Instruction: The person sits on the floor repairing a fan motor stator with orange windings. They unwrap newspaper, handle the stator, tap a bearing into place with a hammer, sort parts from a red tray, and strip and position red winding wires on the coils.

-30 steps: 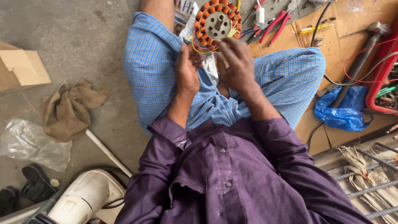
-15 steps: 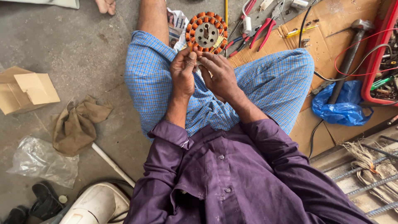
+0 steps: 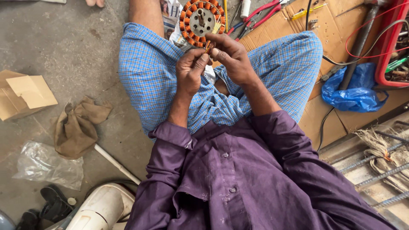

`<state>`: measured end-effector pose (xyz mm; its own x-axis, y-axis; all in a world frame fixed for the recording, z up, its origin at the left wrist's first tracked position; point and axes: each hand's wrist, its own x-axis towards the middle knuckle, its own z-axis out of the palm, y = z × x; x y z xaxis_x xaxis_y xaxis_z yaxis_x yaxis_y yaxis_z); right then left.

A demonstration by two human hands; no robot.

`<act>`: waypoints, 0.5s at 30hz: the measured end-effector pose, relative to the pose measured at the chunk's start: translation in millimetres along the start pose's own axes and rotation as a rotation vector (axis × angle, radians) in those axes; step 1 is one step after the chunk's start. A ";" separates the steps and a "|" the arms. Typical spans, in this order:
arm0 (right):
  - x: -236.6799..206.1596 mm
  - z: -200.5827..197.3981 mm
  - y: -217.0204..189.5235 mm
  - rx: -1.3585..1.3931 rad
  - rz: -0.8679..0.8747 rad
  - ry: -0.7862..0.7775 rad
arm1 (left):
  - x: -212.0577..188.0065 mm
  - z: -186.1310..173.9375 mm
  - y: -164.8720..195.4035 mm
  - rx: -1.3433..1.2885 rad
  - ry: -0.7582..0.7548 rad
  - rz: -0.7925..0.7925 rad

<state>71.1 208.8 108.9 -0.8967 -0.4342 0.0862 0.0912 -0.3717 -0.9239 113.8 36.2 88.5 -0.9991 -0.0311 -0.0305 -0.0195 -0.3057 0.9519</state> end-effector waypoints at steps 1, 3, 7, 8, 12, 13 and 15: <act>0.3 -1.9 1.5 0.004 0.012 0.005 | 0.3 0.8 2.2 0.011 -0.008 0.001; 1.1 -5.0 5.3 0.013 0.038 0.011 | 1.4 3.3 7.4 0.031 -0.019 0.005; 0.2 -9.0 15.9 0.070 0.060 0.081 | 3.4 6.9 12.8 0.046 -0.005 0.002; -0.4 -9.7 18.7 0.101 0.055 0.089 | 3.2 6.5 10.8 0.055 0.007 -0.013; -5.1 -11.7 26.0 0.194 0.070 0.116 | 0.1 -0.5 -11.9 0.185 -0.014 0.085; -4.6 -13.5 27.0 0.199 0.099 0.136 | 0.0 -2.8 -19.9 0.198 -0.011 0.069; -2.3 -18.9 28.2 0.208 0.161 0.170 | 2.6 -6.1 -34.7 0.225 -0.001 0.040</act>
<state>67.6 214.8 75.7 -0.9216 -0.3640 -0.1345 0.3084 -0.4768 -0.8231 112.1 41.0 53.5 -0.9992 -0.0379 0.0092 0.0124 -0.0847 0.9963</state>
